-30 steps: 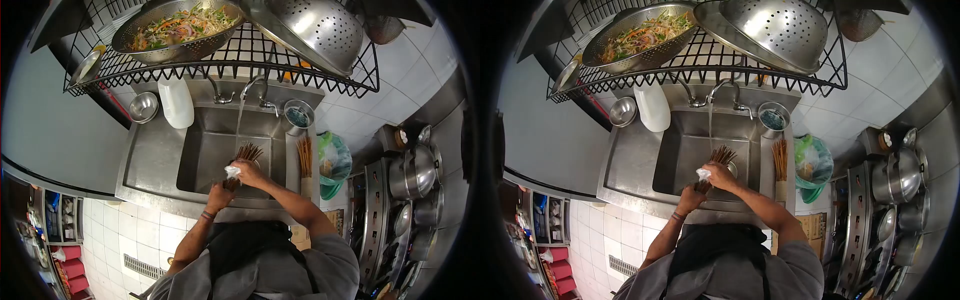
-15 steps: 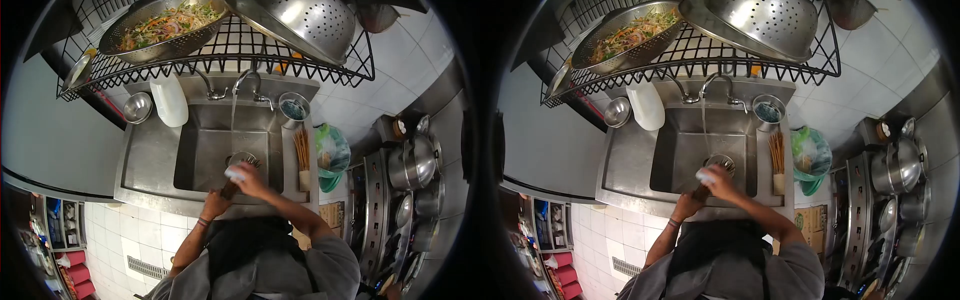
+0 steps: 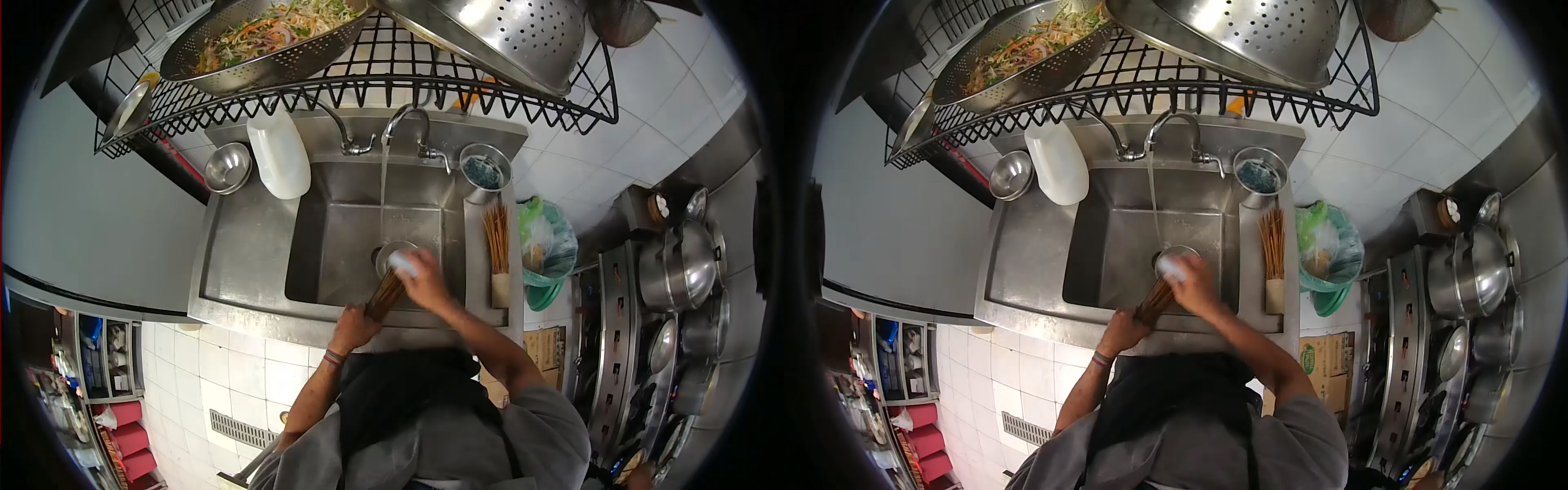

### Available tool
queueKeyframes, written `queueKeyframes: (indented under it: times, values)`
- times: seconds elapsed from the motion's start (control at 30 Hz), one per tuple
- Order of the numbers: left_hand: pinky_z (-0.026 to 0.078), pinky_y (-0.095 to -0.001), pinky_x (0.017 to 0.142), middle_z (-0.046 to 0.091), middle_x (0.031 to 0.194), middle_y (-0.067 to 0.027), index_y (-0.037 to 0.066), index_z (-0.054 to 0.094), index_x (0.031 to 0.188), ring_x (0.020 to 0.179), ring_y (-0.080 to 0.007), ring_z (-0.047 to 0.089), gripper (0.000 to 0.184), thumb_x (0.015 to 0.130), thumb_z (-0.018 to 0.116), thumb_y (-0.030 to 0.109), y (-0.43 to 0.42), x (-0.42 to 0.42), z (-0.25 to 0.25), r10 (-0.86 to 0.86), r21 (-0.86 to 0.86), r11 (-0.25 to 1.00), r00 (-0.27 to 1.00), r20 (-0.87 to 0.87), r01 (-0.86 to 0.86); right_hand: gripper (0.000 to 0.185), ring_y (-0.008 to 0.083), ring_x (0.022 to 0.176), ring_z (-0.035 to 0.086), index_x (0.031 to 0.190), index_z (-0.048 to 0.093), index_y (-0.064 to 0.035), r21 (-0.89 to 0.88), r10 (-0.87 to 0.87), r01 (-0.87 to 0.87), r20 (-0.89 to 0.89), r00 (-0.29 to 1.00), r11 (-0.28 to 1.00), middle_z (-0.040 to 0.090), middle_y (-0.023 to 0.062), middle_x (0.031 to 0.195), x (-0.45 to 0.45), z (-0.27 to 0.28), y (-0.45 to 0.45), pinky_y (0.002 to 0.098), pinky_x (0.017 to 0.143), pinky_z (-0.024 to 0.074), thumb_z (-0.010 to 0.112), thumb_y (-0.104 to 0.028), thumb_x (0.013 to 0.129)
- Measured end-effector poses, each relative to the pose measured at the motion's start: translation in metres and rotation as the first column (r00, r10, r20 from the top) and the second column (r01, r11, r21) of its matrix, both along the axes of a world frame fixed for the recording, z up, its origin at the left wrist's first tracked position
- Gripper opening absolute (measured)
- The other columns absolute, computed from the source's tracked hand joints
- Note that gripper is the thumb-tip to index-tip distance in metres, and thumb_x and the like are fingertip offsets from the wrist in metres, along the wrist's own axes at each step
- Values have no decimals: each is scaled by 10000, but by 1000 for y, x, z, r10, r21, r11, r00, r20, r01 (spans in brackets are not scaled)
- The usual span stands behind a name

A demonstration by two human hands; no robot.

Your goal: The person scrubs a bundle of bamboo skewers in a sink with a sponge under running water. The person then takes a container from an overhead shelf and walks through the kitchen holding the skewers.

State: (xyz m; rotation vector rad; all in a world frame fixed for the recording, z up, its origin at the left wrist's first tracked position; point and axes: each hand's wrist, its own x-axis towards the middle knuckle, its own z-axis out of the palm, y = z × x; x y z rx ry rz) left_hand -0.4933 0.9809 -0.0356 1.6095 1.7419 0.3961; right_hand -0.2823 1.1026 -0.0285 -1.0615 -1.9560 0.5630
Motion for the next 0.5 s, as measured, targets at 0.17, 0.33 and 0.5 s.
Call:
queueKeyframes:
  times: [0.17, 0.33, 0.5]
  values:
    - [531, -536, 900, 658, 1017, -337, -65, 648, 1030, 1031, -491, 633, 463, 749, 728, 294, 0, 2, 19, 24, -36, 999, 1000, -18, -25, 313, 351, 1082, 623, 1208, 688, -102, 4, 396, -397, 76, 915, 918, 650, 133, 1158, -20, 4, -30, 455, 934, 514, 690, -151, 898]
    - [528, -536, 906, 655, 1032, -338, -61, 653, 1062, 1024, -495, 635, 487, 751, 734, 306, 0, 4, 19, 48, -11, 999, 998, -26, -49, 232, 386, 984, 622, 1114, 705, -67, -132, -77, 116, 268, 960, 984, 636, 168, 1095, 31, -89, 49, 479, 847, 521, 682, -147, 897]
    - [526, -539, 911, 658, 1051, -340, -62, 653, 1069, 1037, -492, 637, 495, 750, 738, 306, -3, 4, 18, 32, 2, 999, 998, -47, -32, 368, 406, 1000, 622, 1222, 640, -46, -60, -132, 140, 121, 984, 988, 604, 202, 1083, 19, 4, 25, 508, 851, 518, 702, -232, 910]
